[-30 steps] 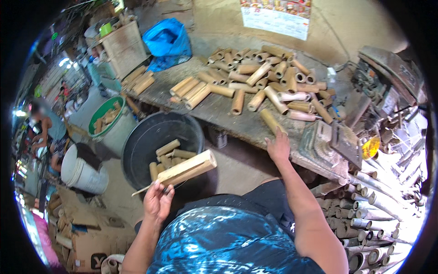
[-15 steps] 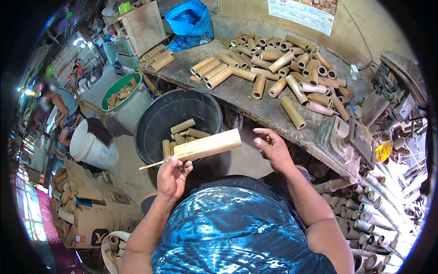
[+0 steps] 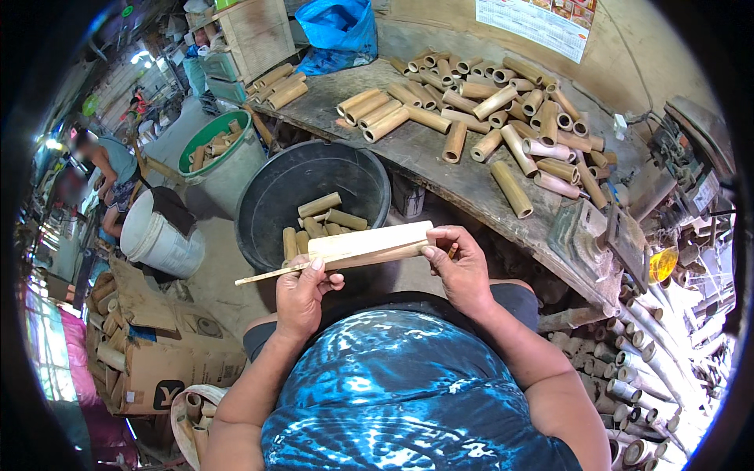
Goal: The person repeatedly picks up cylindrical wooden handles, aligns a thin wooden stick along their length, and marks them with a pencil. They rotate the handles to mark multiple sides, then place the marked pieces on a nearby table.
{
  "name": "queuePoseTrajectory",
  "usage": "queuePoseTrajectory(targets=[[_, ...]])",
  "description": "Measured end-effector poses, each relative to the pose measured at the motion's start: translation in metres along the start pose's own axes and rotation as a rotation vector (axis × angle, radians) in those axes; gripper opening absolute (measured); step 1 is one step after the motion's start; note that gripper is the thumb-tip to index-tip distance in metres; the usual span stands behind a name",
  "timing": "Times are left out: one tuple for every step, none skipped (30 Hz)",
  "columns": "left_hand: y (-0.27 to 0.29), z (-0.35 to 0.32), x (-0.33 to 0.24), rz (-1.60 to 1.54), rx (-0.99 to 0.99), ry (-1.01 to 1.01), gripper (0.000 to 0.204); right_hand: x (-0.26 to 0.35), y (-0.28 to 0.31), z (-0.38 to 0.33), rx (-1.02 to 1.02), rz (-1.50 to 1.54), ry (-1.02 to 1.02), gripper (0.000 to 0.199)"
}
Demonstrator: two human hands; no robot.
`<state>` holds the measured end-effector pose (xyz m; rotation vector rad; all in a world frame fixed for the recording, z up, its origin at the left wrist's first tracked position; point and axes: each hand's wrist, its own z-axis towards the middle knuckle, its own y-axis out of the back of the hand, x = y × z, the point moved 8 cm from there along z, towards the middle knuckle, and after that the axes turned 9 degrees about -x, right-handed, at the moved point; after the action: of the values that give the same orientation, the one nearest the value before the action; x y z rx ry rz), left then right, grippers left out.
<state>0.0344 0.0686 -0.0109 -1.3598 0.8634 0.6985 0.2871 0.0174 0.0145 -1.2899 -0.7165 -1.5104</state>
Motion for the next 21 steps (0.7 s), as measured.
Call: queuePoseTrajectory(targets=[[0.0,0.0,-0.001,0.004,-0.015,-0.001,0.011,0.0,-0.001,-0.001,-0.007,0.0,0.012,0.021],[-0.001,-0.001,-0.003,0.005,-0.026,-0.005,0.01,0.001,-0.001,-0.001,-0.013,0.0,0.023,0.019],[-0.001,-0.001,-0.005,0.006,-0.038,-0.01,0.01,0.001,-0.002,-0.001,-0.009,-0.011,0.025,0.019],[-0.001,-0.002,-0.007,-0.004,-0.046,-0.022,0.011,0.0,-0.004,-0.002,-0.004,-0.021,0.026,0.019],[-0.002,-0.003,-0.007,0.015,-0.054,-0.012,0.011,-0.001,-0.004,-0.002,-0.013,-0.034,0.019,0.018],[-0.002,-0.003,-0.007,0.022,-0.055,-0.009,0.012,0.002,-0.005,-0.002,-0.014,-0.048,0.051,0.018],[-0.003,-0.003,-0.008,0.016,-0.045,-0.012,0.013,0.003,-0.004,-0.001,-0.031,-0.066,0.076,0.018],[-0.002,-0.002,-0.007,0.021,-0.065,0.004,0.014,0.004,-0.004,-0.001,-0.037,-0.096,0.096,0.018],[-0.001,-0.001,-0.006,0.012,-0.075,0.012,0.015,0.002,-0.005,-0.001,-0.016,-0.132,0.068,0.017],[-0.001,0.0,-0.005,-0.001,-0.078,0.019,0.016,-0.002,-0.006,-0.001,0.018,-0.179,0.036,0.016],[0.0,0.0,-0.005,0.001,-0.089,0.021,0.017,-0.006,-0.006,-0.001,0.042,-0.233,-0.004,0.015],[0.001,0.001,-0.005,-0.001,-0.095,0.021,0.018,-0.007,-0.005,0.0,0.037,-0.241,-0.003,0.013],[0.001,0.001,-0.005,-0.003,-0.1,0.02,0.02,-0.008,-0.004,0.001,0.021,-0.256,-0.009,0.011],[0.002,0.002,-0.005,0.008,-0.115,0.01,0.019,-0.01,-0.004,0.001,0.006,-0.272,-0.015,0.009],[0.003,0.002,-0.004,0.019,-0.13,-0.001,0.018,-0.01,-0.004,0.001,-0.006,-0.256,0.004,0.008],[0.002,0.002,-0.004,0.019,-0.129,-0.025,0.017,-0.009,-0.005,0.001,-0.018,-0.241,0.022,0.006],[0.004,0.003,-0.004,0.034,-0.148,-0.025,0.018,-0.008,-0.005,0.001,-0.03,-0.227,0.04,0.004],[0.005,0.004,-0.005,0.038,-0.15,-0.039,0.019,-0.009,-0.006,0.0,-0.022,-0.197,0.024,0.005],[0.007,0.004,-0.005,0.042,-0.162,-0.053,0.02,-0.01,-0.007,-0.002,-0.013,-0.167,0.008,0.005],[0.008,0.005,-0.004,0.037,-0.17,-0.05,0.021,-0.01,-0.009,-0.003,-0.006,-0.136,-0.005,0.006],[0.01,0.005,-0.002,0.032,-0.187,-0.048,0.021,-0.011,-0.01,-0.003,-0.014,-0.085,-0.019,0.008]])
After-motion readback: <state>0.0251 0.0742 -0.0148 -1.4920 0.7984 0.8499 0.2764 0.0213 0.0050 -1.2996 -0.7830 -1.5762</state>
